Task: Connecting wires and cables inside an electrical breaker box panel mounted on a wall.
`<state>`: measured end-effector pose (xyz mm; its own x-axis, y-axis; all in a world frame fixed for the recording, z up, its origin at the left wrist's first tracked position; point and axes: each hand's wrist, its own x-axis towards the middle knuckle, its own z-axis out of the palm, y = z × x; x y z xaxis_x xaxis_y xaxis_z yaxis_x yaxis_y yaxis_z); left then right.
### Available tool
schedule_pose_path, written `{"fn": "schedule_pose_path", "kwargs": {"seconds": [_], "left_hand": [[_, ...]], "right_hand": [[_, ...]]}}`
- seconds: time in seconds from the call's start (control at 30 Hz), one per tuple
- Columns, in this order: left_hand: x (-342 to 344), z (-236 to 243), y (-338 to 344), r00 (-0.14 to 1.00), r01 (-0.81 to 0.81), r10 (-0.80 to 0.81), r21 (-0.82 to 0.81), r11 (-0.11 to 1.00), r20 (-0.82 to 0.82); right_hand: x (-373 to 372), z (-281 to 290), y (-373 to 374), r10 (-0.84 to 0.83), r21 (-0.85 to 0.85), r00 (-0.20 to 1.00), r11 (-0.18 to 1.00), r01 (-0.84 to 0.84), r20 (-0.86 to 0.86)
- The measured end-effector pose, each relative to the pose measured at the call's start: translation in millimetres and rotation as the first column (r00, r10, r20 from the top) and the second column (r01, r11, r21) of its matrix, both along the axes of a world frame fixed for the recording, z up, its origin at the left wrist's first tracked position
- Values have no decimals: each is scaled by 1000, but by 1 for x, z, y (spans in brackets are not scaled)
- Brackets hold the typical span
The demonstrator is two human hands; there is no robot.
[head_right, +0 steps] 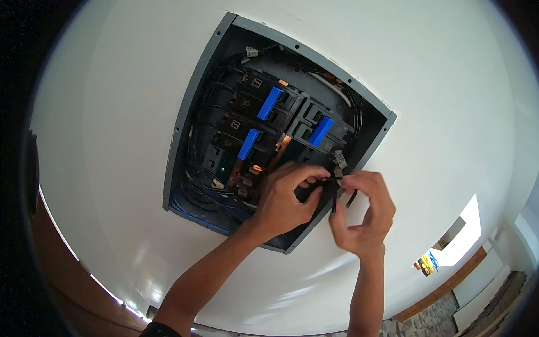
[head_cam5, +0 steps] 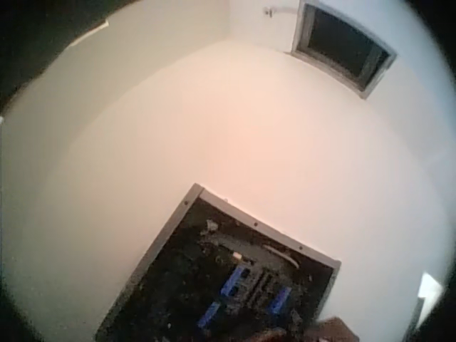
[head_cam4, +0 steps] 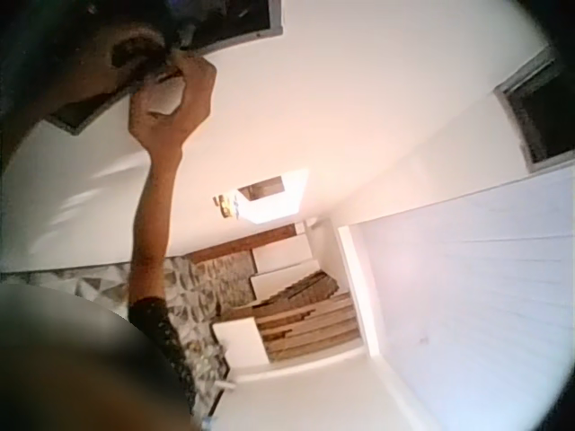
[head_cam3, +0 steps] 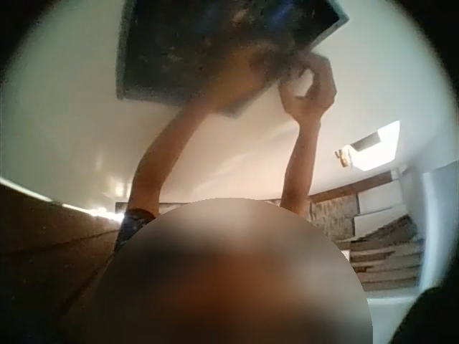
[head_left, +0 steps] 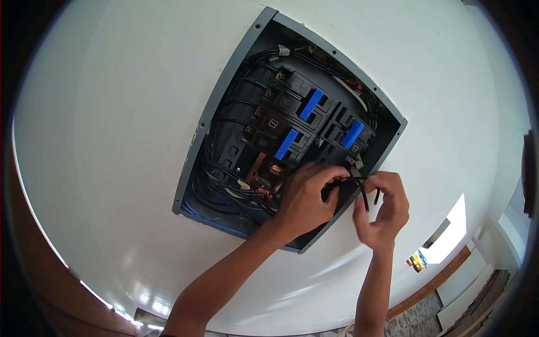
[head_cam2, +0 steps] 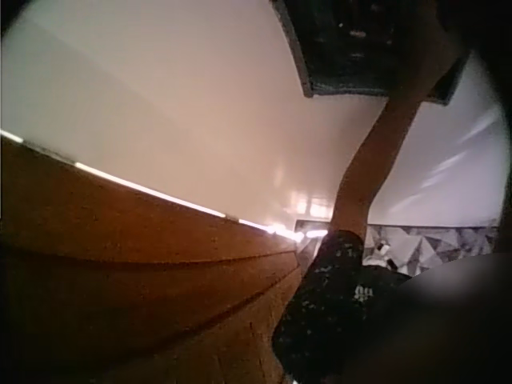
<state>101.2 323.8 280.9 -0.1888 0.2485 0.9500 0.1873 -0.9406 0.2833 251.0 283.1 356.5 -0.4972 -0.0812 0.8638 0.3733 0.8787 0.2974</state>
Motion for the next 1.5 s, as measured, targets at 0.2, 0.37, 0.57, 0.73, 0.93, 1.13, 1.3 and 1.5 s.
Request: {"fn": "schedule_pose_path", "kwargs": {"seconds": [0.2, 0.37, 0.57, 0.73, 0.93, 1.13, 1.3, 1.5], "left_hand": [[0, 0, 2, 1000, 6, -6, 56, 998, 0], [1, 0, -2, 991, 108, -113, 84, 991, 66], [2, 2, -5, 984, 146, -138, -72, 987, 112], [-1, 3, -6, 955, 284, -263, -166, 944, 136], [-4, 10, -11, 822, 508, -479, -16, 861, 309], [-37, -70, -77, 951, 307, -282, 317, 897, -124], [-62, -130, -100, 966, 114, -116, 21, 993, 230], [-63, -120, -103, 982, -8, 57, -261, 965, 182]], "right_hand": [[-5, -29, -8, 49, 46, 988, 997, -56, 146], [-4, -42, -6, 3, 244, 1000, 970, 2, -20], [8, -29, -2, -102, 254, 973, 955, 155, -209], [3, -22, 7, -111, 256, 980, 955, 152, -166], [-17, -21, 33, -108, 159, 978, 978, 137, -179], [-15, -24, 46, 64, 290, 962, 957, 17, -267], [-15, -24, 43, 82, 255, 952, 967, -4, -294], [-17, -25, 40, 72, 240, 958, 971, -4, -278]]}}
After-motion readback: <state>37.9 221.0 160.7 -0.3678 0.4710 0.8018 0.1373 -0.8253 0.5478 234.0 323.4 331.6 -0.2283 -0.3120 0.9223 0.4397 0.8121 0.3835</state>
